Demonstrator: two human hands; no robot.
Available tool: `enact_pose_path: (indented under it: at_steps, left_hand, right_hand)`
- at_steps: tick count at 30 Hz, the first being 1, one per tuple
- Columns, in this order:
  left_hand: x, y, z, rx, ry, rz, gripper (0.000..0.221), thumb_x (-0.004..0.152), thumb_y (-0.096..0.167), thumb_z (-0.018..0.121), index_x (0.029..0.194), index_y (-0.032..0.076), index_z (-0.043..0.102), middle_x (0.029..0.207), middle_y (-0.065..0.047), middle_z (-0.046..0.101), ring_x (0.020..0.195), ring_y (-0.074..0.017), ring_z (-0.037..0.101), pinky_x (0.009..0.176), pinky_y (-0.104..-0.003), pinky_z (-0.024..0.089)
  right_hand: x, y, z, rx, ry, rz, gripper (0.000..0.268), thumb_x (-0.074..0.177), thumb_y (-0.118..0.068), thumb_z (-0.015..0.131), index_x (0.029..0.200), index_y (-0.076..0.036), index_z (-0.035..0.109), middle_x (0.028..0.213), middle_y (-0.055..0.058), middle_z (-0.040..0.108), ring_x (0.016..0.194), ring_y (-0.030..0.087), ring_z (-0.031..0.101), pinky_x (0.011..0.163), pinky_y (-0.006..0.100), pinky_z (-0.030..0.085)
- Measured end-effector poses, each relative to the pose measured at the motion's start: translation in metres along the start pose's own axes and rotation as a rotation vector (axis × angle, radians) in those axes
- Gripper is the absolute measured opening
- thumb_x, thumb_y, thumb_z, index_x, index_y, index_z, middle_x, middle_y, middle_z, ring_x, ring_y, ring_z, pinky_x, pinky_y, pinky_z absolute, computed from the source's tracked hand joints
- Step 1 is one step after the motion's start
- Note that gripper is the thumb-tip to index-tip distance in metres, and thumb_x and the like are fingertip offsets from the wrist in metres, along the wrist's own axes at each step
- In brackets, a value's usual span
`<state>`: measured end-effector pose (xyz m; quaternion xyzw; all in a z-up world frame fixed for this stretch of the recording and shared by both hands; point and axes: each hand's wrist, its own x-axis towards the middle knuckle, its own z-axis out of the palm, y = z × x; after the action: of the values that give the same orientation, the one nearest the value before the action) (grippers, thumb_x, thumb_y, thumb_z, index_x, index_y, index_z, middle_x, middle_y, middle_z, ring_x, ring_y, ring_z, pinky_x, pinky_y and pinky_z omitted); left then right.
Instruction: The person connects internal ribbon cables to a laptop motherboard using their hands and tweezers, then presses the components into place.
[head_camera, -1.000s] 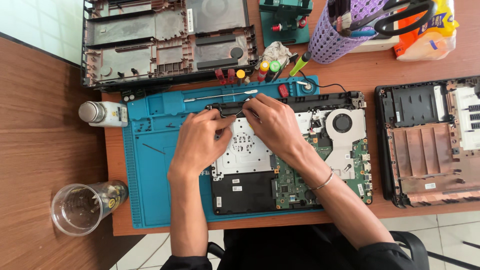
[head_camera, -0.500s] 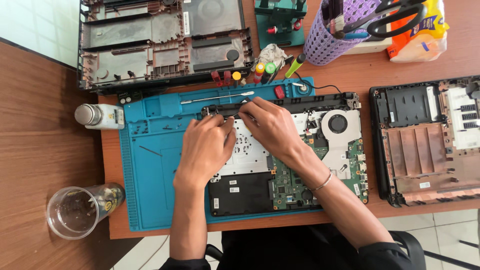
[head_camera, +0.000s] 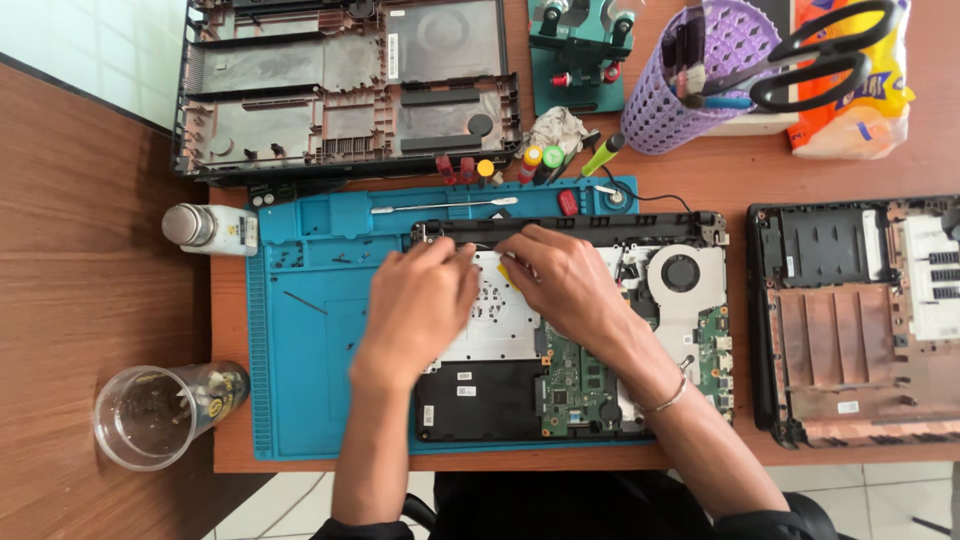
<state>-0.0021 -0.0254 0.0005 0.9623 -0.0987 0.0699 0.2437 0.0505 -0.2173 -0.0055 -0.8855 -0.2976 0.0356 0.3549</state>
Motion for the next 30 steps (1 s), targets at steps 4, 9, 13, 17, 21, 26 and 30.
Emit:
enact_pose_path:
  at_steps: [4, 9, 13, 17, 21, 26, 30]
  left_hand:
    - [0.005, -0.012, -0.008, -0.11, -0.096, -0.08, 0.025, 0.093, 0.022, 0.068, 0.112, 0.011, 0.08, 0.078, -0.007, 0.066, 0.078, -0.0271, 0.065, 0.071, -0.043, 0.047]
    - [0.004, -0.006, -0.003, 0.0, 0.002, 0.001, 0.024, 0.091, 0.021, 0.069, 0.109, 0.009, 0.08, 0.083, -0.005, 0.069, 0.084, -0.0249, 0.065, 0.073, -0.041, 0.046]
    - [0.003, 0.003, 0.004, 0.159, 0.021, 0.043, 0.025, 0.091, 0.022, 0.07, 0.107, 0.006, 0.079, 0.084, -0.004, 0.069, 0.087, -0.0238, 0.065, 0.077, -0.041, 0.046]
    - [0.004, 0.001, 0.005, 0.121, 0.063, 0.071, 0.022, 0.091, 0.021, 0.071, 0.104, 0.006, 0.079, 0.086, -0.005, 0.069, 0.088, -0.0241, 0.065, 0.078, -0.041, 0.047]
    - [0.007, -0.009, -0.002, -0.079, 0.039, 0.024, 0.018, 0.089, 0.018, 0.074, 0.102, 0.007, 0.08, 0.079, -0.003, 0.067, 0.08, -0.0219, 0.064, 0.076, -0.041, 0.048]
    - [0.01, -0.011, -0.003, -0.095, 0.02, 0.01, 0.018, 0.087, 0.017, 0.074, 0.101, 0.008, 0.081, 0.076, -0.003, 0.066, 0.076, -0.0236, 0.062, 0.075, -0.043, 0.047]
    - [0.009, -0.003, 0.001, 0.027, 0.068, 0.093, 0.022, 0.088, 0.02, 0.072, 0.103, 0.004, 0.078, 0.082, -0.005, 0.066, 0.084, -0.0247, 0.063, 0.078, -0.041, 0.047]
  right_hand:
    - [-0.002, 0.004, 0.006, -0.045, 0.04, -0.069, 0.012, 0.09, -0.011, 0.071, 0.1, -0.004, 0.073, 0.087, 0.011, 0.067, 0.078, 0.034, 0.067, 0.066, 0.043, 0.054]
    - [-0.005, 0.004, 0.004, -0.069, 0.033, -0.103, 0.017, 0.089, -0.011, 0.072, 0.104, -0.004, 0.073, 0.084, 0.01, 0.066, 0.078, 0.031, 0.067, 0.066, 0.042, 0.054]
    - [-0.002, 0.005, 0.001, 0.018, -0.008, -0.02, 0.018, 0.089, -0.01, 0.072, 0.105, -0.004, 0.073, 0.084, 0.01, 0.066, 0.075, 0.031, 0.067, 0.064, 0.041, 0.053]
    - [-0.003, 0.005, 0.0, 0.065, -0.03, -0.009, 0.015, 0.09, -0.01, 0.071, 0.104, -0.004, 0.074, 0.085, 0.011, 0.067, 0.074, 0.032, 0.067, 0.064, 0.042, 0.053]
    - [-0.002, 0.006, 0.0, 0.108, -0.051, -0.008, 0.017, 0.087, -0.007, 0.07, 0.103, -0.005, 0.076, 0.086, 0.011, 0.068, 0.073, 0.032, 0.068, 0.063, 0.041, 0.054]
    - [-0.004, 0.008, 0.001, 0.094, -0.034, -0.04, 0.017, 0.086, -0.006, 0.07, 0.102, -0.005, 0.076, 0.085, 0.011, 0.068, 0.074, 0.032, 0.068, 0.064, 0.041, 0.054]
    - [-0.002, 0.008, 0.001, 0.099, -0.033, -0.003, 0.016, 0.086, -0.007, 0.072, 0.101, -0.005, 0.077, 0.085, 0.011, 0.068, 0.072, 0.032, 0.068, 0.062, 0.041, 0.053]
